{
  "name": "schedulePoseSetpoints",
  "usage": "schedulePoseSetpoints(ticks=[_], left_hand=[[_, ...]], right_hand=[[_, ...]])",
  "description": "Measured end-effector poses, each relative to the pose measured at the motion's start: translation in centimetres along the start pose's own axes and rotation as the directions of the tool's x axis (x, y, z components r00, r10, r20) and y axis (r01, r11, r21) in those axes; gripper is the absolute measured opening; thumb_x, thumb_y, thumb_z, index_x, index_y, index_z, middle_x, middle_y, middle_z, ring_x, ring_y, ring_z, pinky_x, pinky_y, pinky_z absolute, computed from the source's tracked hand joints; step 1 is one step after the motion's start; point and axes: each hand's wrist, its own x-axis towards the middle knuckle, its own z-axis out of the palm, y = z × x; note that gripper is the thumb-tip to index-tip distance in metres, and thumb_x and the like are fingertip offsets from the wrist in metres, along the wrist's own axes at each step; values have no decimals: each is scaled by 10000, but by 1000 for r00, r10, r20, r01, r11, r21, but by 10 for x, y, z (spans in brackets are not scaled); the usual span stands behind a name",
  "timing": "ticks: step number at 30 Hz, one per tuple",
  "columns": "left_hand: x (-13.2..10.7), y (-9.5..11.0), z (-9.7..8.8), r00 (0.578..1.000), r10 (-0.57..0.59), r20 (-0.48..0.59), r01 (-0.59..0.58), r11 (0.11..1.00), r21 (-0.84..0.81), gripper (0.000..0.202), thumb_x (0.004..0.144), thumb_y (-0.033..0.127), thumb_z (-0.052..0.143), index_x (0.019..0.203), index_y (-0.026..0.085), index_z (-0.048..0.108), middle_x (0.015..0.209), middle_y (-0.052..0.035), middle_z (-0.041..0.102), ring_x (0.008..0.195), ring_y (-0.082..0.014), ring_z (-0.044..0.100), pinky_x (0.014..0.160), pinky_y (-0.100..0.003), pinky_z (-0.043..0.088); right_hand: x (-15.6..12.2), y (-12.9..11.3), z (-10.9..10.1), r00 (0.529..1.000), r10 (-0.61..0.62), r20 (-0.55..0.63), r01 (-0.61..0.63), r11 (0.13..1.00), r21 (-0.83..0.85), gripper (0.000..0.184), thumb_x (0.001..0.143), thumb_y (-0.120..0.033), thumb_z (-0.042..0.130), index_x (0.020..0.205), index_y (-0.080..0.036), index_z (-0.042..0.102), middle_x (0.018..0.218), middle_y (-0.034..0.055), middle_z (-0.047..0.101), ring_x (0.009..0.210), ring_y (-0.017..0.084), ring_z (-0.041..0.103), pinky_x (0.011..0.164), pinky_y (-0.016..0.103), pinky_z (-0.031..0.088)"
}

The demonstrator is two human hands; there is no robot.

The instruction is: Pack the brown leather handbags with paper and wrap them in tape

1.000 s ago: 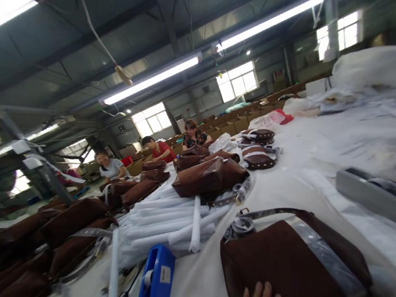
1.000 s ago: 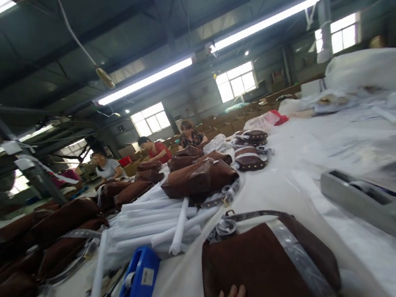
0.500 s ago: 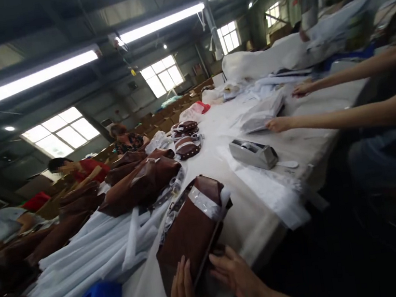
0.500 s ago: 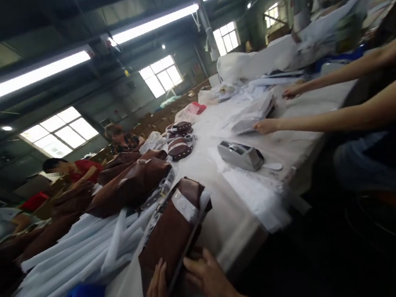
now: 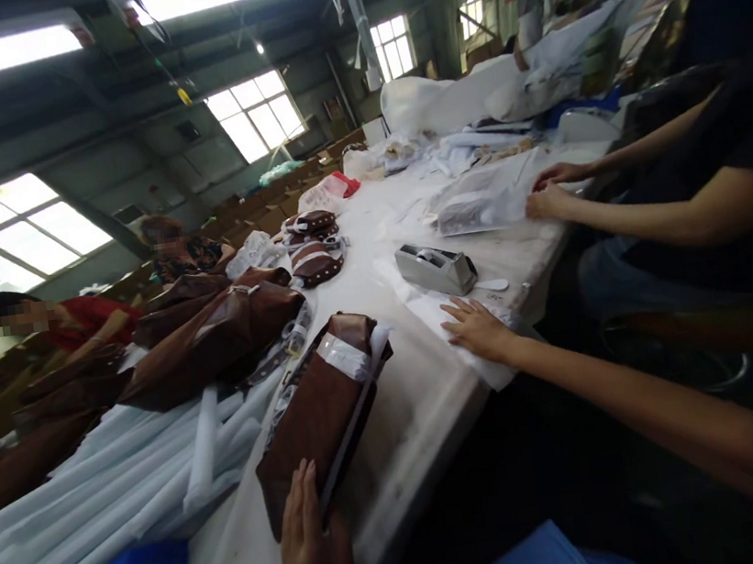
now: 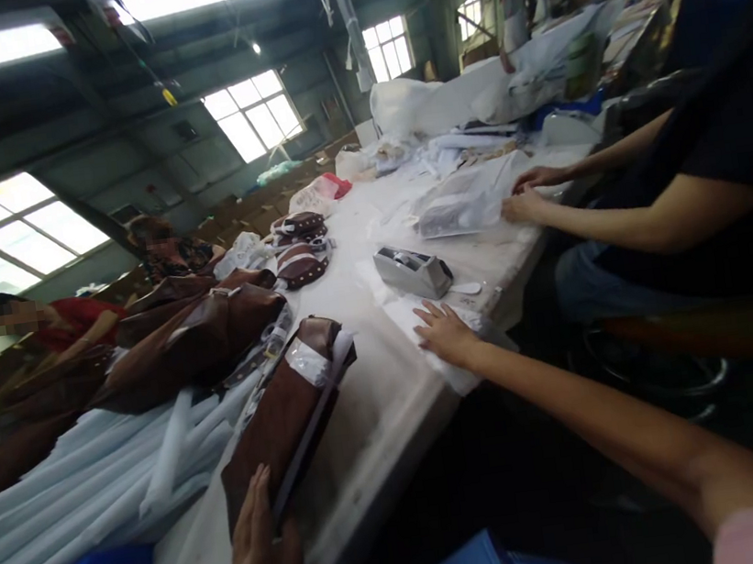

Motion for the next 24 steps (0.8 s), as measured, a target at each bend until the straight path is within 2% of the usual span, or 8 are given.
schedulePoseSetpoints(ticks=[3, 5, 10, 14, 16, 18, 21, 24], left_hand=[[2, -3, 2, 999, -9, -46, 9, 1000, 3, 699, 879, 90, 525, 1516, 330, 368, 1432, -11, 575, 1279, -221, 572, 1120, -384, 446], [3, -4, 4, 998, -21, -62, 21, 1000, 5, 682, 884, 103, 536, 1509, 331, 385, 1424, -6, 583, 1267, -215, 581, 1120, -359, 438], [7, -4, 4, 995, -66, -70, 66, 998, 2, 682, 888, 127, 564, 1510, 341, 382, 1421, 0, 586, 1244, -225, 598, 1101, -363, 455], [10, -7, 4, 992, -47, -117, 49, 999, 14, 684, 893, 129, 573, 1513, 340, 376, 1383, -9, 616, 1202, -231, 628, 1073, -364, 481], [12, -10, 5, 989, -24, -146, 25, 1000, 3, 690, 899, 118, 562, 1518, 348, 363, 1353, -7, 636, 1185, -224, 639, 1062, -358, 493], [13, -12, 7, 986, -20, -165, 20, 1000, -1, 701, 904, 109, 550, 1525, 359, 343, 1336, -6, 647, 1172, -221, 647, 1033, -353, 515], [15, -12, 4, 979, -88, -185, 97, 995, 37, 681, 906, 145, 570, 1516, 365, 360, 1325, -18, 654, 1120, -241, 673, 938, -367, 563], [20, -8, -4, 953, -227, -200, 241, 969, 52, 622, 899, 209, 612, 1478, 352, 436, 1313, -39, 662, 1067, -269, 692, 853, -381, 586]], right_hand=[[11, 10, 8, 999, -28, 23, 28, 1000, 11, 127, 905, -230, 662, 962, -209, 773, 1292, 102, 675, 1348, 333, 493, 1103, 553, 387], [16, 8, 8, 999, -49, -7, 49, 999, 22, 143, 922, -237, 641, 882, -218, 778, 1262, 71, 696, 1325, 312, 521, 1106, 530, 389], [16, -12, 1, 991, -86, -101, 92, 994, 62, 228, 977, -251, 544, 932, -225, 767, 1300, 56, 675, 1313, 296, 535, 1125, 556, 359], [-13, -48, -1, 974, -137, -178, 188, 930, 315, 238, 973, -265, 528, 954, -227, 762, 1173, 53, 737, 1194, 247, 632, 1083, 459, 450], [-35, -67, 0, 973, -203, -110, 231, 868, 439, 267, 985, -312, 504, 995, -238, 760, 1168, 42, 738, 1169, 216, 647, 1030, 376, 504], [-55, -82, 0, 954, -299, -13, 262, 814, 518, 289, 991, -315, 482, 1002, -246, 762, 1173, 27, 737, 1187, 203, 637, 1034, 339, 501], [-68, -95, -6, 912, -395, 109, 262, 767, 586, 271, 973, -346, 518, 978, -250, 772, 1110, 23, 756, 1125, 203, 669, 1013, 314, 506], [-52, -100, -9, 950, -282, 131, 169, 821, 545, 300, 962, -441, 537, 1042, -259, 762, 1068, 29, 767, 1039, 215, 701, 970, 332, 524]])
